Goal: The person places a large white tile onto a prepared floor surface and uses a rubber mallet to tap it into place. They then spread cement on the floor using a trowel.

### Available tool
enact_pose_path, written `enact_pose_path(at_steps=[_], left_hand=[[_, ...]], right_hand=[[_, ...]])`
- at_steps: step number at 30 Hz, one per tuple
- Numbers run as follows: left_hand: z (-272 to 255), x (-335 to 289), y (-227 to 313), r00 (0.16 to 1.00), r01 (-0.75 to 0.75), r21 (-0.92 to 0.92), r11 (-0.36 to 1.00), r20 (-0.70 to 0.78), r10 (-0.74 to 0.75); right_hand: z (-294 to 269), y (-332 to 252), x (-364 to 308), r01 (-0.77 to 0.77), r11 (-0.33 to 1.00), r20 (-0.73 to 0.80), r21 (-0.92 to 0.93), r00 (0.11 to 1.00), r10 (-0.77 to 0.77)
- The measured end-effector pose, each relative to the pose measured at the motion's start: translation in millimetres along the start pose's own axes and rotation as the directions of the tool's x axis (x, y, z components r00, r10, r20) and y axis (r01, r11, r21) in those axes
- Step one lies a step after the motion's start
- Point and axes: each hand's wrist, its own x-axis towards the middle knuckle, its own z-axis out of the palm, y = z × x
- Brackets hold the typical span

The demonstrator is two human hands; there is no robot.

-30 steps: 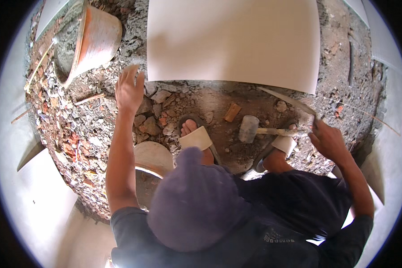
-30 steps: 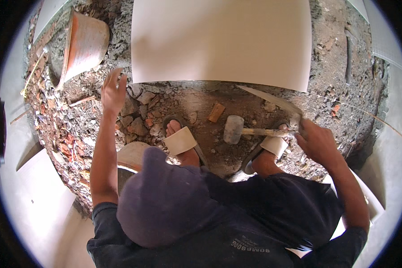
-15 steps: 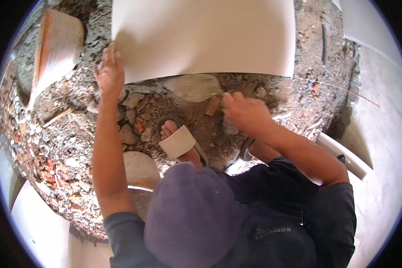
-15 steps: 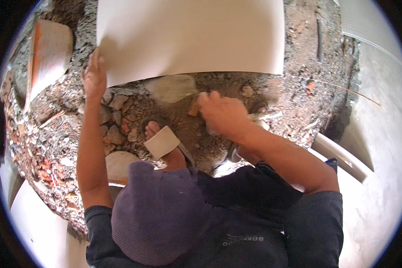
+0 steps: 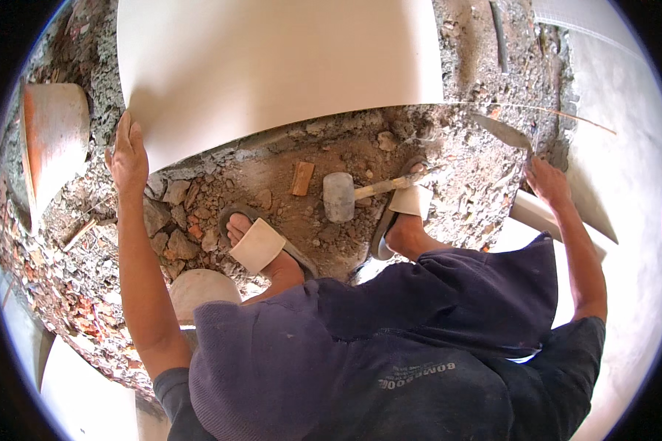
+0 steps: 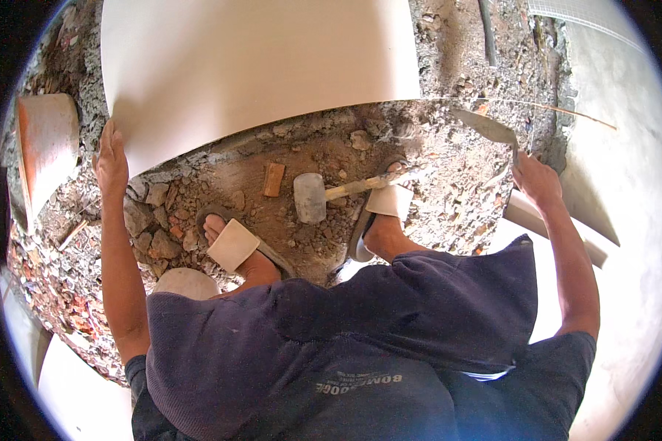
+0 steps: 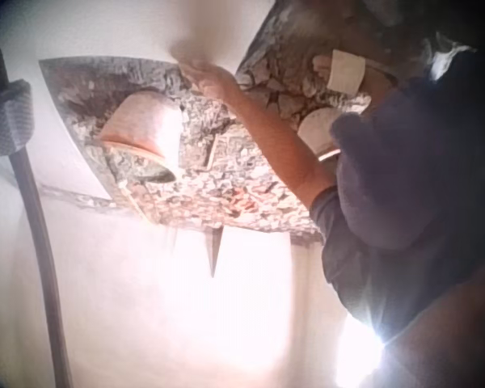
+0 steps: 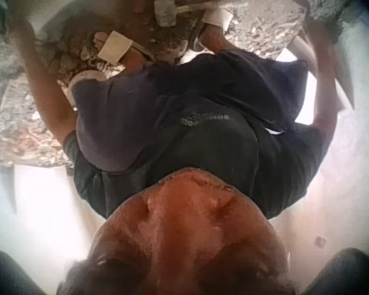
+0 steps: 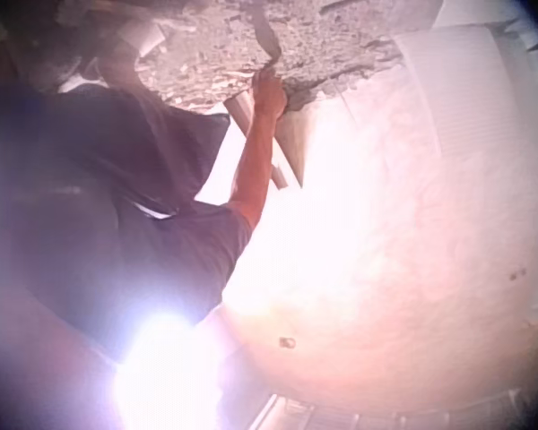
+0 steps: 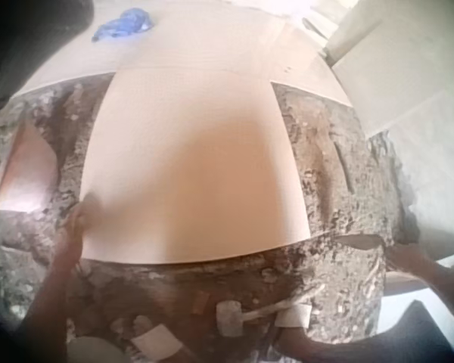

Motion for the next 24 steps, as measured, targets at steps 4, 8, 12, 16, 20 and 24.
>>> enact_pose_path(at_steps=[4, 8, 12, 16, 20, 24], left_hand=[[-6, 2, -1, 0.999, -0.039, -0.031, 0.999, 0.035, 0.040], [-19, 5, 1, 0.992, -0.005, -0.022, 1.000, 0.123, 0.008], [-35, 10, 5, 0.990, -0.104, 0.085, 0.991, 0.106, 0.095], [-45, 18, 17, 0.977, -0.194, -0.020, 0.981, 0.090, 0.195], [-55, 23, 48, 0.963, -0.234, 0.121, 0.965, 0.168, 0.213], [-80, 35, 104, 0.917, -0.340, 0.336, 0.878, 0.324, 0.231]], right_hand=[[2, -31, -17, 0.246, 0.882, -0.203, 0.402, 0.963, -0.177], [2, -119, 21, 0.272, 0.774, -0.129, 0.572, 0.961, -0.243], [7, -183, 30, 0.201, 0.618, 0.039, 0.760, 0.935, -0.353], [7, -202, 1, 0.339, 0.657, -0.009, 0.673, 0.892, -0.451], [4, -199, -2, 0.297, 0.640, -0.108, 0.709, 0.942, -0.318], [30, -174, -5, 0.097, 0.516, -0.047, 0.851, 0.993, -0.109]])
